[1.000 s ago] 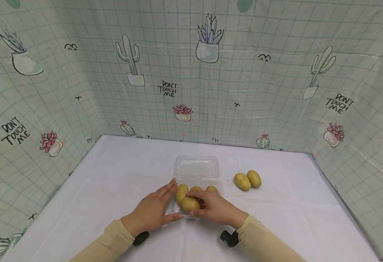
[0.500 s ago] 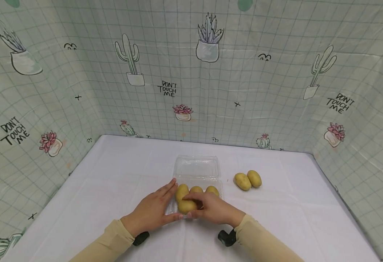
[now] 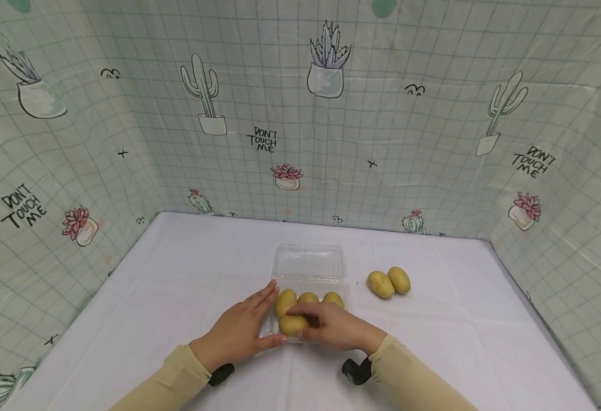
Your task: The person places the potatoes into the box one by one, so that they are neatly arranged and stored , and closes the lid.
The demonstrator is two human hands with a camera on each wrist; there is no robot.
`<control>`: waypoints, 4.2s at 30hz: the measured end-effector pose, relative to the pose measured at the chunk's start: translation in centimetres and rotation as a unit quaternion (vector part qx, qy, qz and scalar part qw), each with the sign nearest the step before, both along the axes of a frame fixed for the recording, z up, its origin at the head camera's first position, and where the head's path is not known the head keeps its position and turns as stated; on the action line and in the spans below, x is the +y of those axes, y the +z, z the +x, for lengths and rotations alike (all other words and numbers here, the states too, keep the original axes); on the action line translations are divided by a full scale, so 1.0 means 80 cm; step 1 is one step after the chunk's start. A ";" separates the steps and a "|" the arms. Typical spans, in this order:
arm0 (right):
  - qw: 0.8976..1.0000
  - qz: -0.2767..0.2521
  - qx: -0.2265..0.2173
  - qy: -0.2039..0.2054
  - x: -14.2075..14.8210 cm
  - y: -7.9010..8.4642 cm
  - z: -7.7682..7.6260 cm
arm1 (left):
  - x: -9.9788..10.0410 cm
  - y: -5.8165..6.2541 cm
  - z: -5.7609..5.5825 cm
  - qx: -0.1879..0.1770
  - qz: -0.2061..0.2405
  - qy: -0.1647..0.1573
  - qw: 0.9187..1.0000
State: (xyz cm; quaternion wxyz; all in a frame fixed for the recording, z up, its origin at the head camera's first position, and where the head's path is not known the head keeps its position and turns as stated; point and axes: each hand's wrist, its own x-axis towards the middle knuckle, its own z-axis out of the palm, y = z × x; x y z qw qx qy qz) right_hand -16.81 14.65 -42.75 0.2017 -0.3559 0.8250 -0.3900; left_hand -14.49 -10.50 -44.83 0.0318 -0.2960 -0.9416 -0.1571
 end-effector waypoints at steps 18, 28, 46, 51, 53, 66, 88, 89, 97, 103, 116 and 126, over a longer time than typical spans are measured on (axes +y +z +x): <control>1.000 0.000 -0.003 -0.003 -0.003 -0.005 -0.001 | 0.001 0.004 0.001 0.010 0.007 -0.004 1.000; 1.000 0.016 0.017 -0.017 -0.014 -0.005 0.001 | 0.001 0.004 0.002 0.011 0.001 -0.005 1.000; 0.999 0.010 0.028 -0.019 0.001 0.006 0.004 | 0.001 0.006 0.002 0.007 0.003 -0.003 1.000; 0.998 0.014 0.052 -0.033 0.010 0.014 0.006 | 0.001 0.006 0.002 0.003 0.006 -0.002 1.000; 0.997 0.015 0.060 -0.041 0.016 0.017 0.006 | 0.001 0.005 0.002 0.004 0.006 -0.002 1.000; 0.995 -0.027 0.066 -0.069 0.064 0.033 0.004 | 0.002 0.006 0.002 0.012 0.002 -0.002 1.000; 0.971 -0.035 0.109 -0.208 0.177 0.027 -0.004 | 0.002 0.007 0.005 0.007 -0.004 -0.002 1.000; 0.971 -0.033 0.109 -0.210 0.180 0.026 -0.004 | 0.002 0.007 0.005 0.007 -0.004 -0.002 1.000; 0.963 -0.015 0.125 -0.240 0.208 0.024 -0.008 | 0.002 0.006 0.004 0.009 -0.008 -0.002 1.000; 0.950 0.026 0.142 -0.276 0.228 0.018 -0.016 | 0.002 0.005 0.004 0.010 -0.008 -0.002 1.000; 0.938 0.064 0.134 -0.315 0.242 -0.011 -0.039 | 0.003 0.006 0.005 0.002 -0.001 -0.002 1.000; 0.945 0.068 0.090 -0.308 0.234 -0.023 -0.052 | 0.002 0.005 0.004 0.004 0.001 -0.006 1.000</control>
